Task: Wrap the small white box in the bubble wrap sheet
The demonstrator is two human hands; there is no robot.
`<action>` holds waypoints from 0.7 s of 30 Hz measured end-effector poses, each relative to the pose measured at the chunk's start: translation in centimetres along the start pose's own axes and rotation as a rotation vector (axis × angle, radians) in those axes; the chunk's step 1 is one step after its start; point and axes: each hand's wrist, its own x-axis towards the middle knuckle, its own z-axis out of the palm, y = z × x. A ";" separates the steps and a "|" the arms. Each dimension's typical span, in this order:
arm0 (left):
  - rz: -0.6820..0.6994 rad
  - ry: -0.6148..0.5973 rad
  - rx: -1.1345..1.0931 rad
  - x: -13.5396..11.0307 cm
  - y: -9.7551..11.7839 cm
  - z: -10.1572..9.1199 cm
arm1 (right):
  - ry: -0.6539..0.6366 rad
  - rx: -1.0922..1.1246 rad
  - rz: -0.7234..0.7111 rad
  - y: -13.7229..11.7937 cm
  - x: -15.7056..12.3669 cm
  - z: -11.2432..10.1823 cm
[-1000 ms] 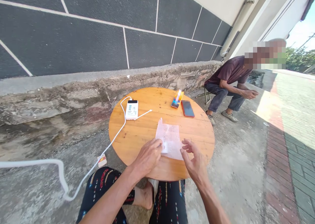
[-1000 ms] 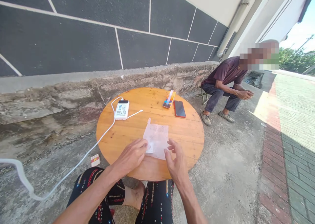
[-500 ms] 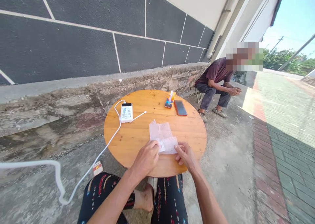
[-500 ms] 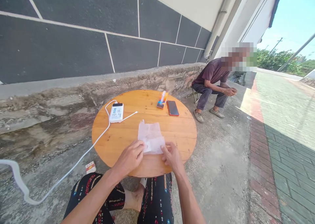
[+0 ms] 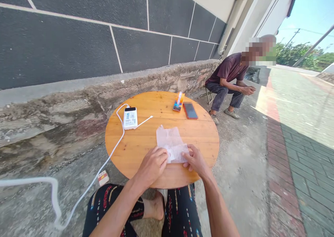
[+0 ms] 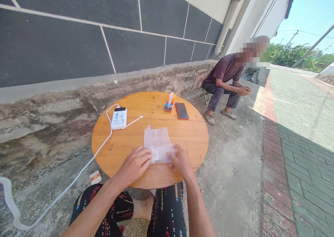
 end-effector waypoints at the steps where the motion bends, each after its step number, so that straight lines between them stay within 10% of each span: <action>1: 0.005 -0.002 0.008 0.1 0.0 0.0 | -0.024 -0.012 0.004 -0.1 0.1 -0.2; 8: 0.004 -0.017 -0.005 0.4 0.1 0.0 | -0.075 -0.192 -0.029 -0.6 0.9 -0.3; 21: -0.006 -0.056 0.022 0.9 0.5 0.2 | 0.296 -0.757 -0.084 -1.8 0.4 2.8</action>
